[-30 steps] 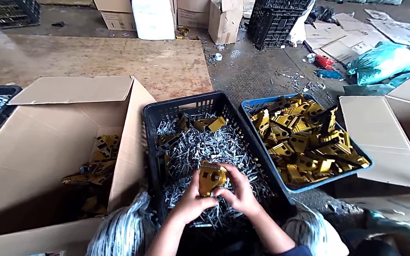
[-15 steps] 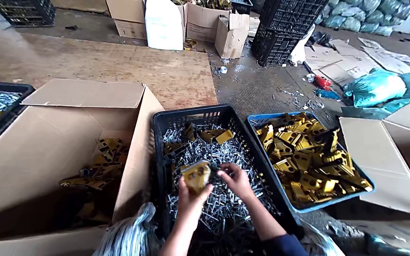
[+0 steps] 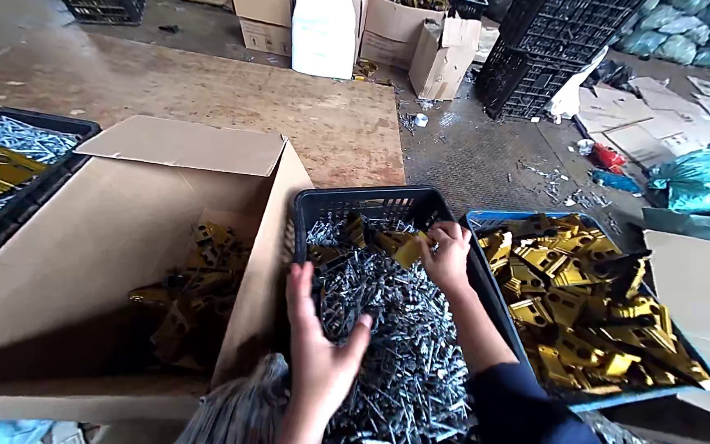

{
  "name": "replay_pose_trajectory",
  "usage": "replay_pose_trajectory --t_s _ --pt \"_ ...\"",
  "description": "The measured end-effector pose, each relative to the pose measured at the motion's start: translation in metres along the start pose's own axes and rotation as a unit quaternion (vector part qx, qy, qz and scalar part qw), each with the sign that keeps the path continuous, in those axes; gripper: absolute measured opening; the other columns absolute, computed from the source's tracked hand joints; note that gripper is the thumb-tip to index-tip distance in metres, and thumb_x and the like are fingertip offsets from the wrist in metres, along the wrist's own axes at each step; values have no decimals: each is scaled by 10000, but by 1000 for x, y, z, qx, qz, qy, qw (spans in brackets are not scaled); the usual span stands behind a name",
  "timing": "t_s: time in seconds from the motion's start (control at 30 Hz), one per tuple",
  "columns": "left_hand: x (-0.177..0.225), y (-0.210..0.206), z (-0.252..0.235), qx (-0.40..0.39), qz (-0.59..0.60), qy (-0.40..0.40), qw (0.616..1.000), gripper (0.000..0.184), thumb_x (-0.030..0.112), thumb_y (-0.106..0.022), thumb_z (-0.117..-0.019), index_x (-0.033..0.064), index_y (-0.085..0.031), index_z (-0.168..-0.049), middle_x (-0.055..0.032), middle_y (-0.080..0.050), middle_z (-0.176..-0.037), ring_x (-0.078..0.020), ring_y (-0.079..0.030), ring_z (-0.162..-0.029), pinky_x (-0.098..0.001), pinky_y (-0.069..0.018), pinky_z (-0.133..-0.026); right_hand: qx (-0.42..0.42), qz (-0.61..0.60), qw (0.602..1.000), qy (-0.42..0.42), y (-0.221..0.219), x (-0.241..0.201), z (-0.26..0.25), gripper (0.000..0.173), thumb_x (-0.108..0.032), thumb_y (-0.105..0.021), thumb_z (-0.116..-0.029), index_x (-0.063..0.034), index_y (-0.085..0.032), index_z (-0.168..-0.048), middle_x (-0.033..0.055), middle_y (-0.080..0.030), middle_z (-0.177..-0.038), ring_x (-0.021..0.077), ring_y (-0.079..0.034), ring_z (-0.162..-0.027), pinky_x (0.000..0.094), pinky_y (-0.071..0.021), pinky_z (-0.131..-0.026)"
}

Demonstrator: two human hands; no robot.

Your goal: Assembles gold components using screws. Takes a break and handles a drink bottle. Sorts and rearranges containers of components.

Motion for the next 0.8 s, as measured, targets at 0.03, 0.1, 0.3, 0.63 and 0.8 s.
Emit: replay_pose_trajectory --t_s 0.03,0.1,0.3,0.63,0.8 --pt "1 -7 2 -40 -78 -21 996 1187 536 -817 -705 19 -240 -1604 -232 -185 -1670 -398 -158 -1551 -619 -202 -1228 -23 -68 996 58 8 -18 4 266 -256 -693 -941 3 -737 -906 192 -669 -1170 405 -562 -1198 619 -449 -996" --pt "2 -21 8 -91 -163 -48 981 1386 642 -858 -591 9 -174 -1618 -220 -244 -1657 -467 -182 -1527 -769 -112 -1157 -164 -224 952 129 17 -58 15 244 -260 -670 -928 -45 -740 -836 72 -717 -1038 199 -638 -1105 427 -523 -970" --pt "-9 -31 9 -52 34 64 996 876 318 -818 -795 -60 -380 -1453 -96 -678 -1106 -76 -689 -918 -253 -595 -824 -356 -107 928 -32 -16 -66 26 302 -335 -666 -1002 -55 -777 -1017 85 -737 -881 186 -685 -787 420 -567 -763" --pt "-4 -33 23 -53 392 278 875 712 -15 -652 -853 62 -318 -1477 -119 -613 -1057 -146 -649 -758 -260 -553 -586 -95 -201 973 -70 20 -39 109 181 -152 -689 -936 -21 -760 -1040 65 -745 -918 126 -701 -770 304 -596 -739" --pt "8 -57 58 -169 460 337 804 621 133 -581 -1010 160 -234 -1524 -74 -604 -997 -135 -646 -730 -263 -573 -616 -68 -545 828 -114 68 -87 153 115 46 -678 -901 -43 -707 -967 -4 -746 -823 66 -685 -674 241 -589 -630"
Point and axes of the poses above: each hand's wrist, its own z-axis away from the middle knuckle, its own y-axis out of the back of the hand, x = y × z, the point moved 4 cm from there along -z, towards the middle knuckle
